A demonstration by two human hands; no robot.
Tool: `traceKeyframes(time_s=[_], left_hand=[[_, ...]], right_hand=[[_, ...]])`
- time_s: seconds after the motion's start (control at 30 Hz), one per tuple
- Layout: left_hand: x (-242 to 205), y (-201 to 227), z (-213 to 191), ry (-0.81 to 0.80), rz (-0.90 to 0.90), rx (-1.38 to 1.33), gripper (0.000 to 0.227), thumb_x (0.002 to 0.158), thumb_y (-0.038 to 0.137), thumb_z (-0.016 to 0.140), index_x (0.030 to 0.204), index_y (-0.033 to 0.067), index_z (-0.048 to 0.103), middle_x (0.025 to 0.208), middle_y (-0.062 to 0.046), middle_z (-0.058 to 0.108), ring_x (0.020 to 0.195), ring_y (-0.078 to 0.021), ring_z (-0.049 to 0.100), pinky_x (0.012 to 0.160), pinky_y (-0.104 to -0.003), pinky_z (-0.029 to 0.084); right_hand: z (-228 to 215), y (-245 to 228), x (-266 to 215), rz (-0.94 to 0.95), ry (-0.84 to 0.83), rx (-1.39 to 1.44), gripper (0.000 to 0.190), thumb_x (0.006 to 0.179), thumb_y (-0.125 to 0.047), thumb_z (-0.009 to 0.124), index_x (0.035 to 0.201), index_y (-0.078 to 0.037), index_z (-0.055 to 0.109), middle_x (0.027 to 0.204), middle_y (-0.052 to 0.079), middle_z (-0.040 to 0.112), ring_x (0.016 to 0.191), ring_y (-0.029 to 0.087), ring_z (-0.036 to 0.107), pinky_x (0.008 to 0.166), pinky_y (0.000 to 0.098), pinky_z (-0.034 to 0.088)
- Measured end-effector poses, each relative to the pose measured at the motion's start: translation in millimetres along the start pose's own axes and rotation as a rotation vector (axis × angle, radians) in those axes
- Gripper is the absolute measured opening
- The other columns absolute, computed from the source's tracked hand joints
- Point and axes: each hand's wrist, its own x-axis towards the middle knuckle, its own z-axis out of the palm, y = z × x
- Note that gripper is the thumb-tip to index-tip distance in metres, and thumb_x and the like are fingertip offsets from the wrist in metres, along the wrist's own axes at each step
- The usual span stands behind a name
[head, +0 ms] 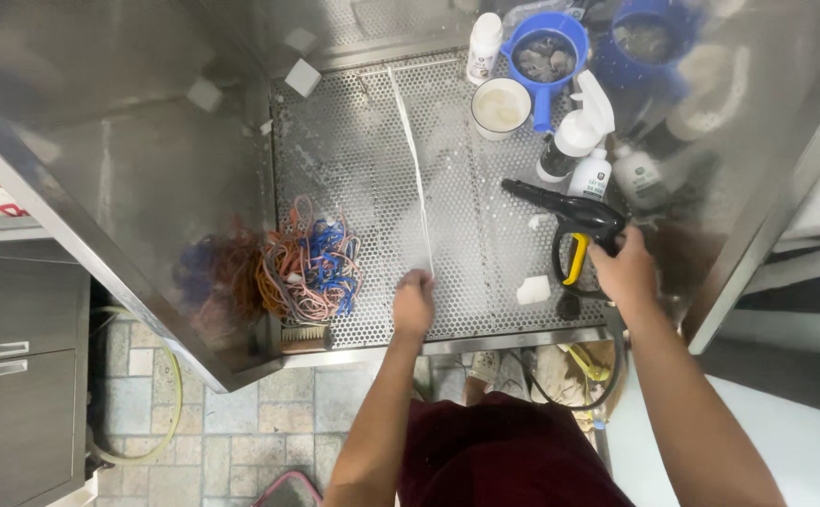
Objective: The person cleans a pile of tangled cords inside a stainless steel sink using a handheld steam cleaner. They pick up individual cords, spray them with steam, and place them back into the sink. The person handles multiple cords of different colors one at a time.
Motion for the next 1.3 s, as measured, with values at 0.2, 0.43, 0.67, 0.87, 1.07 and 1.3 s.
traceKeyframes(time_s=[0.2, 0.43, 0.67, 0.87, 1.07, 1.3], left_hand=[[-35.4, 50.1, -47.5, -0.228, -0.088, -0.225, 0.009, 0.092, 0.010, 0.067, 0.100, 0.0047, 0.066, 0.102, -0.018, 0.070, 0.095, -0.0374, 0.069, 0.087, -0.045, 0.055], [-65.4, 77.9, -121.0, -0.539, 0.823, -0.084, 0.020, 0.079, 0.003, 0.067, 0.098, 0.0110, 0.070, 0.127, -0.007, 0.062, 0.121, -0.0332, 0.060, 0.106, -0.047, 0.047], [8.3, 23.5, -162.6, -0.249, 0.605, -0.155, 0.014, 0.095, 0.009, 0.065, 0.109, 0.0079, 0.063, 0.159, -0.015, 0.046, 0.147, -0.0360, 0.043, 0.119, -0.050, 0.043], [52.2, 19.1, -138.4, -0.340, 0.984, 0.027, 0.024, 0.082, 0.006, 0.064, 0.103, 0.0127, 0.072, 0.155, -0.010, 0.051, 0.147, -0.0339, 0.045, 0.118, -0.060, 0.032], [36.4, 5.4, -116.8, -0.314, 0.755, -0.200, 0.017, 0.098, 0.022, 0.070, 0.109, 0.0095, 0.068, 0.141, -0.014, 0.051, 0.142, -0.0311, 0.044, 0.119, -0.053, 0.036], [31.1, 40.0, -105.3, -0.783, 0.688, -0.037, 0.032, 0.097, 0.042, 0.062, 0.110, 0.0126, 0.065, 0.147, -0.015, 0.059, 0.138, -0.0320, 0.051, 0.117, -0.052, 0.032]], right_hand=[[12.7, -49.6, -58.4, -0.470, 0.278, -0.192, 0.075, 0.090, -0.024, 0.075, 0.150, 0.002, 0.038, 0.147, 0.029, 0.051, 0.134, 0.050, 0.054, 0.117, 0.0485, 0.036], [127.3, -125.5, -78.5, 0.423, -0.715, 0.867, 0.060, 0.092, -0.022, 0.066, 0.142, -0.007, 0.037, 0.117, 0.014, 0.067, 0.088, 0.026, 0.073, 0.080, 0.0373, 0.059], [72.4, -169.4, -130.1, -0.018, -0.627, 0.419, 0.022, 0.103, -0.018, 0.055, 0.110, -0.003, 0.070, 0.075, 0.008, 0.062, 0.067, 0.018, 0.056, 0.066, 0.0347, 0.048], [13.3, -227.3, -218.3, -0.803, -0.491, 0.338, 0.022, 0.106, -0.017, 0.053, 0.089, -0.008, 0.064, 0.145, 0.030, 0.050, 0.136, 0.042, 0.035, 0.109, 0.0495, 0.031], [-26.9, -216.5, -251.6, -0.174, -0.802, 0.800, 0.033, 0.104, -0.029, 0.053, 0.081, -0.007, 0.059, 0.125, 0.016, 0.056, 0.115, 0.029, 0.059, 0.101, 0.0451, 0.048], [-54.9, -218.9, -214.6, -0.498, -0.717, 0.680, 0.031, 0.110, -0.031, 0.047, 0.090, -0.010, 0.057, 0.118, 0.017, 0.056, 0.104, 0.030, 0.056, 0.099, 0.0459, 0.045]])
